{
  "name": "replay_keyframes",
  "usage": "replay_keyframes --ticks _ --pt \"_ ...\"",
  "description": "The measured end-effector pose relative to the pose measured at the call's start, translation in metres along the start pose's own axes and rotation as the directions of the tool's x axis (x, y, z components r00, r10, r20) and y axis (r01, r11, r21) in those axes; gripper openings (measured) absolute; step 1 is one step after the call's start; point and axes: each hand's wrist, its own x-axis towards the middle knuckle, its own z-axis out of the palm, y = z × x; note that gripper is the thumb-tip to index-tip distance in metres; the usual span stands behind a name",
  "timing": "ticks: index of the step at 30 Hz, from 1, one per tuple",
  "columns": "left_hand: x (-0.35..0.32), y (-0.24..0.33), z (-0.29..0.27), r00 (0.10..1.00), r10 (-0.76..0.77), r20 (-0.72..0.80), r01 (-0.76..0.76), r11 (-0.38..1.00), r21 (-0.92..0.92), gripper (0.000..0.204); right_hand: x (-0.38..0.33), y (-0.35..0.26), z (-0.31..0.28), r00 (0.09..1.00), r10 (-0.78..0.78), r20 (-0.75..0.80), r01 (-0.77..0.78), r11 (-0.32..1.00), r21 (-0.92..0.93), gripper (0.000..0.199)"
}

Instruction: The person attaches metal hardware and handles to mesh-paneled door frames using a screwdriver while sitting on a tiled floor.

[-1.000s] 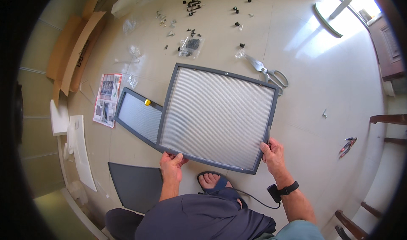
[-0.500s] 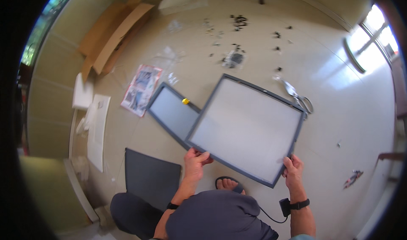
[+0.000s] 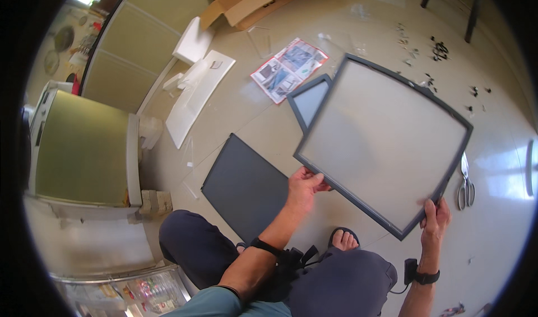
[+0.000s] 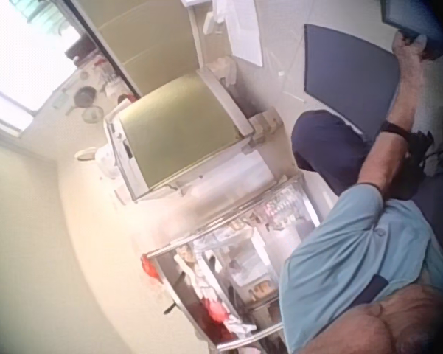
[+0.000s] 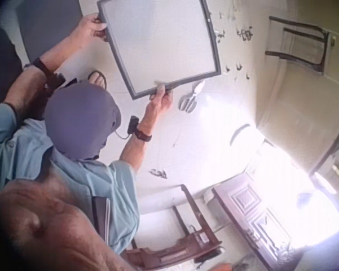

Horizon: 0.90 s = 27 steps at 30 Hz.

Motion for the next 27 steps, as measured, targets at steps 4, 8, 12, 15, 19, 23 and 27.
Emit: replay_keyframes --ticks 4,8,12,15,19,23,27 --pt "0.01 0.042 -0.065 0.983 0.119 -0.142 -0.137 0.984 -0.118 0.012 0.046 -0.037 0.083 0.956 -0.125 0.266 0.151 0.985 -0.079 0.02" --pt "0.002 0.087 -0.123 0.96 0.17 -0.223 -0.225 0.942 -0.25 0.024 0.049 -0.079 0.179 0.805 -0.42 0.419 0.45 0.892 0.031 0.007" --pt "-0.018 0.117 -0.162 0.922 0.176 -0.345 -0.263 0.938 -0.225 0.061 0.038 -0.088 0.242 0.591 -0.592 0.549 0.668 0.74 0.079 0.016" --pt "-0.034 0.127 -0.182 0.896 0.109 -0.43 -0.241 0.933 -0.266 0.082 0.022 -0.083 0.27 0.432 -0.62 0.656 0.725 0.671 0.157 0.025" --pt "-0.044 0.128 -0.18 0.802 0.028 -0.596 -0.307 0.876 -0.372 0.098 0.001 -0.071 0.288 0.205 -0.71 0.673 0.813 0.507 0.286 0.034" --pt "-0.047 0.107 -0.221 0.836 0.007 -0.548 -0.307 0.835 -0.458 0.089 -0.022 -0.066 0.297 0.071 -0.758 0.648 0.828 0.407 0.386 0.043" --pt "-0.046 0.08 -0.241 0.906 0.278 -0.32 -0.377 0.872 -0.312 0.053 -0.039 -0.049 0.303 -0.04 -0.826 0.563 0.861 0.258 0.439 0.054"
